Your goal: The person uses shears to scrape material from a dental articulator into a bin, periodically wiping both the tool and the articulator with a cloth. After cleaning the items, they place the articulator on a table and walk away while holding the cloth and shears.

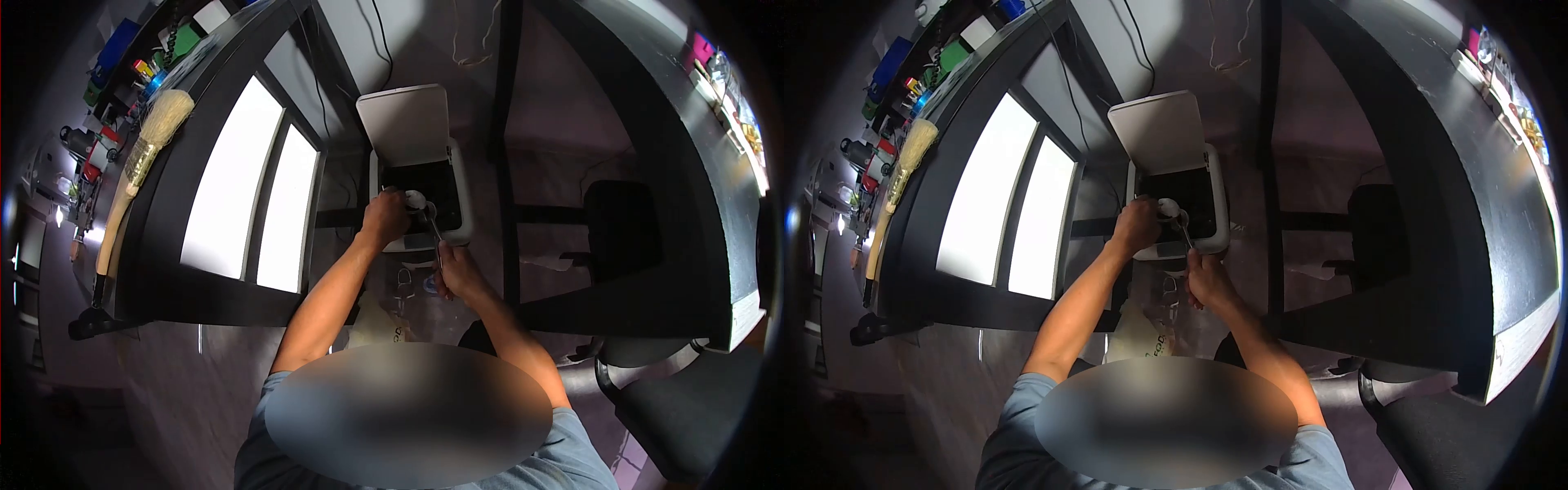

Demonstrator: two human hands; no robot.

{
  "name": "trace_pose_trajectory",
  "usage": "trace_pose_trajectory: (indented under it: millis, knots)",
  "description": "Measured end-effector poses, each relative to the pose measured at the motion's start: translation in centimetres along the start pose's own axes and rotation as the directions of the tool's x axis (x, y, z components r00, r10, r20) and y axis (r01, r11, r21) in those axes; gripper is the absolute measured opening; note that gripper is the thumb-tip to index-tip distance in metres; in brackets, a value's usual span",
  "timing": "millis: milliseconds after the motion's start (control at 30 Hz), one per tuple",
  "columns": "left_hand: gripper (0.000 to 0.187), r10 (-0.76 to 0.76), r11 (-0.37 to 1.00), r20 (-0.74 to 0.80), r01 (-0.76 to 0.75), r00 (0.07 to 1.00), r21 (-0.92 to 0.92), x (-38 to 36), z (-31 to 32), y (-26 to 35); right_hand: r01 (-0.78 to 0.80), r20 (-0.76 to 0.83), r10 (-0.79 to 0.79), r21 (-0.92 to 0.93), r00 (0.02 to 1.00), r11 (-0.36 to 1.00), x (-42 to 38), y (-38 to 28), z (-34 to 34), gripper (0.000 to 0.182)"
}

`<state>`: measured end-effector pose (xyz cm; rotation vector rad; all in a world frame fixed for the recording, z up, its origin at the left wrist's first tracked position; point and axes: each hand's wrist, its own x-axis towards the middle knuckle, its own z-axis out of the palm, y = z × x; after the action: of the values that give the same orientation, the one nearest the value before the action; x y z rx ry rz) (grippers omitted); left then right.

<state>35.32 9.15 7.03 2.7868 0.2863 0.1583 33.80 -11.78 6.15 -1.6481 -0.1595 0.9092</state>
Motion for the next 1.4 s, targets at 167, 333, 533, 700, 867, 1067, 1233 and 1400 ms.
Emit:
trace_pose_trajectory:
  millis: [167,333,533,700,867,1067,1233,1400]
  knots:
    - [0.023,-0.051,0.998,0.057,0.049,0.997,0.042,0.0,0.2,-0.1,-0.079,0.058,0.075,0.066,0.996,0.995,-0.1,0.0,-0.2,0.052]
    - [0.023,-0.054,0.998,0.068,0.051,0.996,0.047,-0.2,-0.2,0.1,-0.170,0.091,0.156,0.167,0.984,0.971,-0.2,0.0,-0.1,0.052]
    - [0.022,0.011,0.999,0.041,-0.012,0.999,0.044,0.1,0.2,-0.4,-0.103,0.060,0.100,0.057,0.993,0.993,-1.1,-1.0,-0.6,0.049]
    - [0.028,0.140,0.990,0.110,-0.141,0.984,0.004,1.1,0.2,-2.5,-0.126,0.088,0.123,0.029,0.988,0.992,-1.7,-2.2,-1.8,0.050]
    - [0.034,0.134,0.987,0.118,-0.121,0.984,-0.108,0.9,-0.9,-3.1,-0.131,0.091,0.135,-0.053,0.987,0.990,-1.7,-2.2,-2.8,0.051]
    - [0.033,0.037,0.988,0.129,-0.017,0.991,-0.151,1.5,-0.4,-3.8,-0.183,0.227,0.158,0.098,0.961,0.978,-1.4,-2.0,-2.5,0.038]
    - [0.030,-0.139,0.884,0.181,0.204,0.974,-0.420,1.4,0.0,-3.7,-0.184,0.399,0.075,0.242,0.914,0.953,-0.8,-1.0,-3.0,0.030]
    - [0.023,-0.218,0.783,0.217,0.303,0.951,-0.543,1.3,0.1,-3.3,-0.284,0.441,0.113,0.345,0.890,0.894,-1.7,-2.3,-2.8,0.029]
